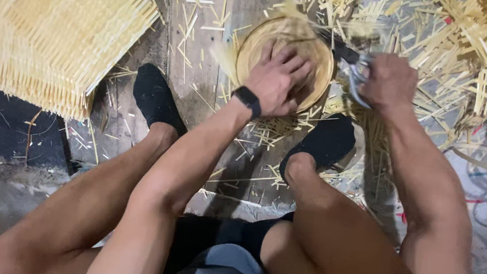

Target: The person sits on the floor and repeatedly places a woven mat into a circular wooden mold. They use shears to trim the excess bamboo strips around the edge of the mold, then remove the finished circular piece and set it aside. The process is repeated with new mats throughout the clip.

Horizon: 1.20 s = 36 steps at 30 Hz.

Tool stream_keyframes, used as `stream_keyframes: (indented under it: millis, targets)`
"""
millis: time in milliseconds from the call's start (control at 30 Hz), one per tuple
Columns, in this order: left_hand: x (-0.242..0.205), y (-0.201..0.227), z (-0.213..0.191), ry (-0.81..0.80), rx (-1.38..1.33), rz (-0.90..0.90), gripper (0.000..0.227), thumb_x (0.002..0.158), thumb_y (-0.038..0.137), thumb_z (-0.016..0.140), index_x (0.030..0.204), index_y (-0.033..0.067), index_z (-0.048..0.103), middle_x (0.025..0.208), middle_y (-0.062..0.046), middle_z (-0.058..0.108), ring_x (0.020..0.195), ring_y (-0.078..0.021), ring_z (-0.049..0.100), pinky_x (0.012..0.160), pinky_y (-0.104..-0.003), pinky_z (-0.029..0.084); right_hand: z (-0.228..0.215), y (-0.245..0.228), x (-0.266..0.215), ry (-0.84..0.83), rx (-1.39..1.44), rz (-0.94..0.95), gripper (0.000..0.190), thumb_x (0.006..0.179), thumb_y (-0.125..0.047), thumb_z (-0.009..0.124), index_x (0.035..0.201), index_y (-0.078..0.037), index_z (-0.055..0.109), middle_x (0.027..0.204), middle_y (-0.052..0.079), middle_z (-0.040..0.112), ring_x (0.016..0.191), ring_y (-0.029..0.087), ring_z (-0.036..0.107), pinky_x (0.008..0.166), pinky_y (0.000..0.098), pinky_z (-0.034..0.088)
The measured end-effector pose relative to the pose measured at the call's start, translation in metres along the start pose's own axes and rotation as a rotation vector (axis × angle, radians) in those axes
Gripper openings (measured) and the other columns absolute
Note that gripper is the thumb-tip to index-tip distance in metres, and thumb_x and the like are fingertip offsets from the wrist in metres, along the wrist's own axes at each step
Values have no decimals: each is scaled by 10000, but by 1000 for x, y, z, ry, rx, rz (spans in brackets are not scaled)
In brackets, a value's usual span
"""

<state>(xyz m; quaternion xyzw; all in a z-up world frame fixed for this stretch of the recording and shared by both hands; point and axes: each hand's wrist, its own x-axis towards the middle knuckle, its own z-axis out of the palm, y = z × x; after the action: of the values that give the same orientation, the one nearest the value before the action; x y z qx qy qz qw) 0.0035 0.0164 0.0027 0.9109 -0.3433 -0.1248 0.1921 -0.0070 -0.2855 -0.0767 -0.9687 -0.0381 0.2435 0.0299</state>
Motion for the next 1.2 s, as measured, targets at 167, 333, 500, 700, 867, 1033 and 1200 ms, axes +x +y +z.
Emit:
stream_keyframes:
  millis: [167,333,500,700,867,1033,1200]
  targets:
    - [1,43,24,319,-307,-776,1016,745,522,793,1558,81,373,1477,-337,338,1415,-538,312,1156,-700,245,-10,10,-8,153,-110,-92,405,941,-409,737,1112,-47,674,984,134,617,931,283,600,749,435,516]
    - [21,53,32,282,-206,-903,1127,645,555,818,1555,79,353,1502,-315,303,1383,-615,238,1125,-714,244,-9,-21,22,207,-70,-84,438,880,-460,719,1099,-84,673,969,130,631,900,274,593,814,440,524]
    - [2,29,20,234,-188,-584,1095,622,524,846,1524,102,389,1524,-294,310,1414,-555,251,1160,-668,292,-5,13,12,-124,-2,26,300,1056,-350,608,1003,-61,669,909,142,630,793,240,599,695,410,553]
    - [3,23,9,110,-214,-467,1092,585,487,857,1516,127,416,1490,-237,348,1401,-530,259,1153,-661,292,-9,-8,17,188,-190,-106,225,766,-322,696,853,-120,648,811,70,589,742,196,546,648,339,517]
    - [-3,9,-5,-1,-189,-317,1089,552,464,870,1502,163,431,1523,-231,352,1422,-554,251,1174,-621,283,-20,10,9,-211,19,37,273,983,-362,658,996,-90,637,874,114,591,778,239,584,706,418,516]
    - [-4,-2,-8,-60,-150,-147,1104,533,493,864,1495,163,432,1506,-246,354,1406,-557,261,1182,-611,262,-7,-2,24,447,-377,-234,543,801,-652,660,835,-111,631,785,62,603,719,177,599,639,309,559]
    - [-7,-1,10,-46,-75,-254,947,674,605,786,1489,244,470,1541,-246,381,1432,-536,294,1176,-668,221,0,-2,31,-40,-77,-71,196,896,-236,771,905,-87,644,792,74,583,691,196,569,615,350,531]
